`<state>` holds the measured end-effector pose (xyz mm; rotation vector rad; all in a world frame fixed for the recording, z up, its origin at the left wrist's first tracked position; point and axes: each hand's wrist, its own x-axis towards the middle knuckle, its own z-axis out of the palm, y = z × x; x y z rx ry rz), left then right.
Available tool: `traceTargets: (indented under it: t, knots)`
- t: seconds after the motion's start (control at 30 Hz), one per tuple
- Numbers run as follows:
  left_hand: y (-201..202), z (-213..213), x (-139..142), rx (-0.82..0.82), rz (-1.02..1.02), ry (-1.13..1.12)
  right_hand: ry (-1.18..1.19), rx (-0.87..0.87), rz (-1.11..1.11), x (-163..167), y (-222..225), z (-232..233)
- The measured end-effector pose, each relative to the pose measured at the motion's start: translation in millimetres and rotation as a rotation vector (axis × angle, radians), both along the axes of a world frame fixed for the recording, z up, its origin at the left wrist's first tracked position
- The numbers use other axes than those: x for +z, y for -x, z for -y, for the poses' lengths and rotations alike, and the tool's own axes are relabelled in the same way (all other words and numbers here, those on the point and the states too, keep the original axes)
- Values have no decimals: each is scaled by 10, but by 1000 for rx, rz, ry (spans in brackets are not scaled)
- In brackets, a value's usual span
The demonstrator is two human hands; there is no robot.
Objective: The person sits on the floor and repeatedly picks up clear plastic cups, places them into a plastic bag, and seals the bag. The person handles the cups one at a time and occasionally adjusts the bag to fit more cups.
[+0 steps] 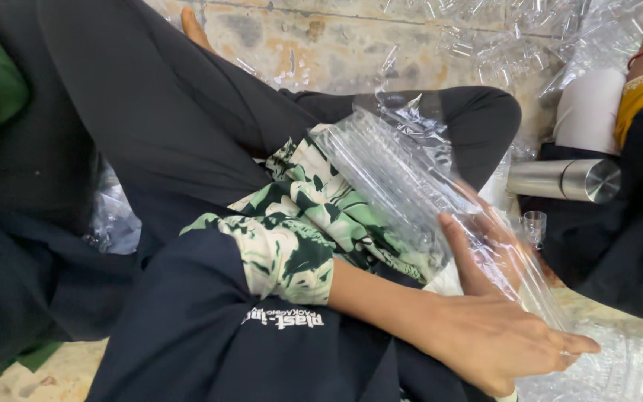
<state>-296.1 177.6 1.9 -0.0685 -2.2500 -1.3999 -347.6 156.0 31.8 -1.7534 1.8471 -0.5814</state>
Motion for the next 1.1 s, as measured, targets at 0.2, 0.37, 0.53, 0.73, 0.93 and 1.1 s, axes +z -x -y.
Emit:
traceTargets:
  t: [0.2, 0.37, 0.53, 0.73, 0.93, 1.1]
  knots:
    - [210, 340, -297, 152, -189, -11, -255, -23, 11, -200, 470, 16]
    - [284, 418, -394, 232, -220, 47, -276, 186, 410, -251, 705, 8]
    - [298, 210, -461, 146, -205, 23, -354, -78, -106, -520, 505, 215]
    - [174, 221, -531, 89, -311, -9, -199, 318, -137, -556, 558, 34]
    - [-581, 915, -812, 59, -80, -324, -415, 325, -296, -668, 502, -87]
    - [-1352, 1451, -1077, 707, 357, 94, -530, 135, -201, -764, 309, 51]
